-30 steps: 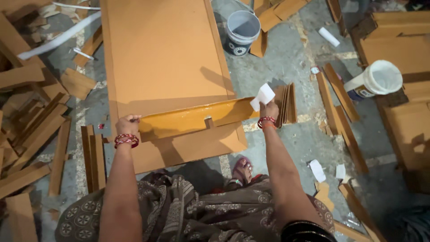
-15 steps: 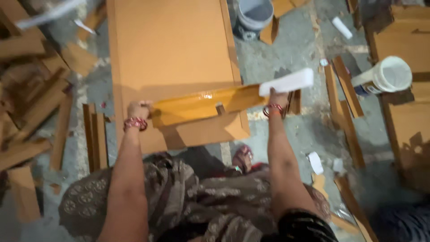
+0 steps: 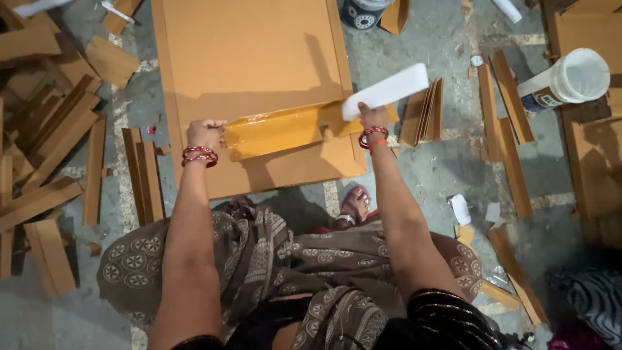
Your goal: The person sits on the floor and applies a white adhesive to the edges of a large orange cardboard sheet using a white roller. They repeatedly dip the roller into a bucket of adhesive and spread it along the cardboard's edges, then fold and press the flaps to adhere them.
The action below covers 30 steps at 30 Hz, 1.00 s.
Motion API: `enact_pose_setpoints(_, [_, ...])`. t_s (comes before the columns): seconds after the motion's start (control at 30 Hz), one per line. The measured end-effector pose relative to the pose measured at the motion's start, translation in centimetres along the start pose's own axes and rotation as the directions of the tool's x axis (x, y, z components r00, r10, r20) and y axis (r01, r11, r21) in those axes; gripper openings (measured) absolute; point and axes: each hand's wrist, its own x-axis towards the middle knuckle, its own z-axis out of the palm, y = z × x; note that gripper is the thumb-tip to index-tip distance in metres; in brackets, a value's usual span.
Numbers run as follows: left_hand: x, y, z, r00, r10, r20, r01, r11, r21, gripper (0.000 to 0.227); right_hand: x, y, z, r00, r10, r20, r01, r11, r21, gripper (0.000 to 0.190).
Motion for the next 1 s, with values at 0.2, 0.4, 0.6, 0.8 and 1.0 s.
enact_pose_setpoints(0.2, [-1.0, -1.5, 3.1, 0.988, 0.001, 0.155, 0.020, 0.991, -0.134, 0.019, -1.8, -0.6, 3.9, 0.982, -0.095, 0.161, 0.087, 0.994, 0.060, 0.036])
enact_pose_setpoints(0.4, [-1.0, -4.4, 6.0, 0.976, -0.038, 0.214, 0.090, 0.967, -0.238, 0.026, -4.2, -2.4, 7.2, 0.945, -0.183, 0.272, 0.191, 0.982, -0.002, 0.035])
enact_pose_setpoints(0.6, [-1.3, -5.8, 8.6, 0.964, 0.036, 0.262, 0.063, 0.930, -0.363, 0.027, -11.9, -7.1, 8.5, 0.906, -0.331, 0.263, 0.352, 0.935, -0.035, 0.040])
enact_pose_setpoints(0.8, [-0.6, -4.5, 8.8, 0.936, 0.098, 0.338, 0.072, 0.887, -0.455, 0.030, -17.4, -11.3, 7.8, 0.895, -0.271, 0.354, 0.309, 0.949, -0.054, 0.032])
enact_pose_setpoints(1.0, [-2.0, -2.0, 7.4, 0.903, 0.011, 0.429, 0.216, 0.852, -0.477, 0.032, -19.5, -10.0, 9.0, 0.824, -0.363, 0.435, 0.369, 0.926, 0.073, 0.031])
